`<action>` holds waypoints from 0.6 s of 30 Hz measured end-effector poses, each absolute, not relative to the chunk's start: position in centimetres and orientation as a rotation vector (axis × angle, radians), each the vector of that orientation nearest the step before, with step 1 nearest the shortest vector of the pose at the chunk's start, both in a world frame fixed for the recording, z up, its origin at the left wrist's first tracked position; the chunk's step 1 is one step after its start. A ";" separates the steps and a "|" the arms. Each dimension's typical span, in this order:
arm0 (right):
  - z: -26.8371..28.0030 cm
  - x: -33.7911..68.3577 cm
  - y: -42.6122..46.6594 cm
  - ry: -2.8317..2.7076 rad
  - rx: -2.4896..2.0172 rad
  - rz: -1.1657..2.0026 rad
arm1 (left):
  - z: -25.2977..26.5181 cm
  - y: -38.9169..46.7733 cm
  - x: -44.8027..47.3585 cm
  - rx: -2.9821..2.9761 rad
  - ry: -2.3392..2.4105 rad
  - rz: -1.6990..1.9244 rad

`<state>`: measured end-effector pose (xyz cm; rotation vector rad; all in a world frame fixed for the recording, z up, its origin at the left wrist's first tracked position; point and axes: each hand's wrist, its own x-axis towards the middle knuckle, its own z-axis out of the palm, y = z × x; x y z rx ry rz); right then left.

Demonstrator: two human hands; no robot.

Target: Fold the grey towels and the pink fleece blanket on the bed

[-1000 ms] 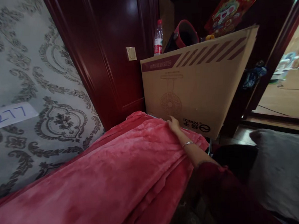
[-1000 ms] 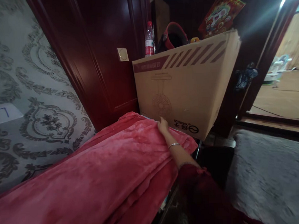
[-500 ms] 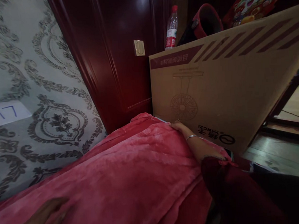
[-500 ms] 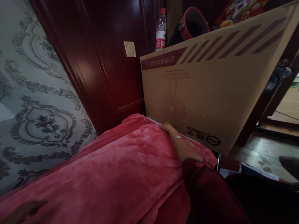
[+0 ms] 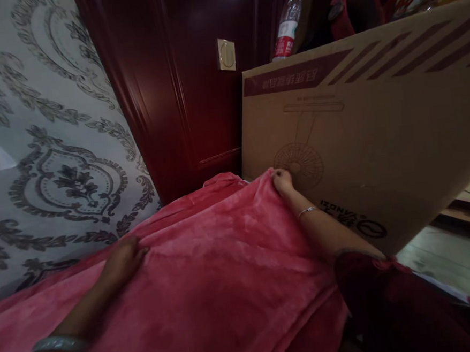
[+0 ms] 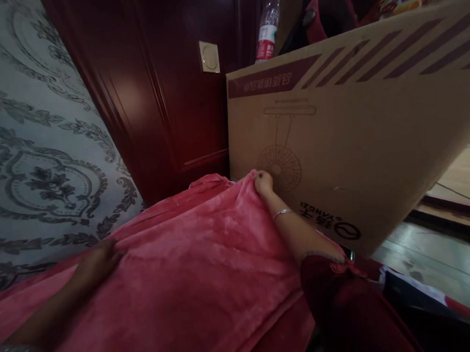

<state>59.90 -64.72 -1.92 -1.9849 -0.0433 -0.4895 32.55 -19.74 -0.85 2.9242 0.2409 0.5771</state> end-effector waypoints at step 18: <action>-5.0 64.7 -58.4 -0.115 -2.488 -0.451 | -4.6 -15.8 35.1 3.088 0.653 0.340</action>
